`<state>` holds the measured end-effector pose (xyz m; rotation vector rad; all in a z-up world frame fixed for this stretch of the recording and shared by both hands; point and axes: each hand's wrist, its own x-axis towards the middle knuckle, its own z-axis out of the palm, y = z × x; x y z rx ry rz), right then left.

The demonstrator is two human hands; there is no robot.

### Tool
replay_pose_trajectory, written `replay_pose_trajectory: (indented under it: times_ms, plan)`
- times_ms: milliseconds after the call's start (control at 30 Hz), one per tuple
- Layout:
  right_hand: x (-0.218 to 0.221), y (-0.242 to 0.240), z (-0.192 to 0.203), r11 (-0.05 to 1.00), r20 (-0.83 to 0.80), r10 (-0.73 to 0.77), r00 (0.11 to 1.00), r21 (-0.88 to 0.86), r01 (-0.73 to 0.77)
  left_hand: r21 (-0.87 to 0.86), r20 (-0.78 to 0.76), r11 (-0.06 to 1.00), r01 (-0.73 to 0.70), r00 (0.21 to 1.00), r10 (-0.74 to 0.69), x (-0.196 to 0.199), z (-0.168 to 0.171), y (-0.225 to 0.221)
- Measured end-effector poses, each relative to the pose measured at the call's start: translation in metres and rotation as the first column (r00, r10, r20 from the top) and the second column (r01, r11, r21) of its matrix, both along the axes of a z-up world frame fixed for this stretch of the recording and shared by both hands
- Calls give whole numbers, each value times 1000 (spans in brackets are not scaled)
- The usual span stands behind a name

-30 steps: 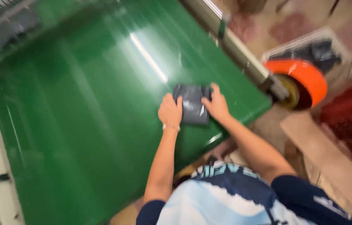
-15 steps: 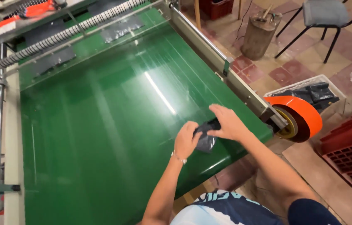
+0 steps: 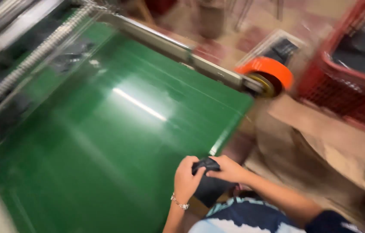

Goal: The person is picking up newly manufactured plastic bags from a conveyor belt, folding them neatly, and stacking them into a red plastic crate.

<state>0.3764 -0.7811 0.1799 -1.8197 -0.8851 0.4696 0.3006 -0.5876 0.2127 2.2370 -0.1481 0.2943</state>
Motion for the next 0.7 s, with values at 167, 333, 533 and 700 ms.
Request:
replay_pose_trajectory:
  times_ms: [167,333,533,700]
  plan:
    - [-21,-71,21,991,17,-134,991,21,133,-76,123,996,-49,991,58,-25,-1,-37]
    - [9,-170,54,740,-222,-672,706,-228,633,-304,-12,947,-100,995,101,-33,-4,-60]
    - [81,-327,107,270,-111,-959,260,-87,959,-335,-116,923,-188,981,158,-23,-19,-112]
    - [172,-455,138,98,-233,-962,141,185,978,-450,-211,862,-233,966,151,-4,-29,-181]
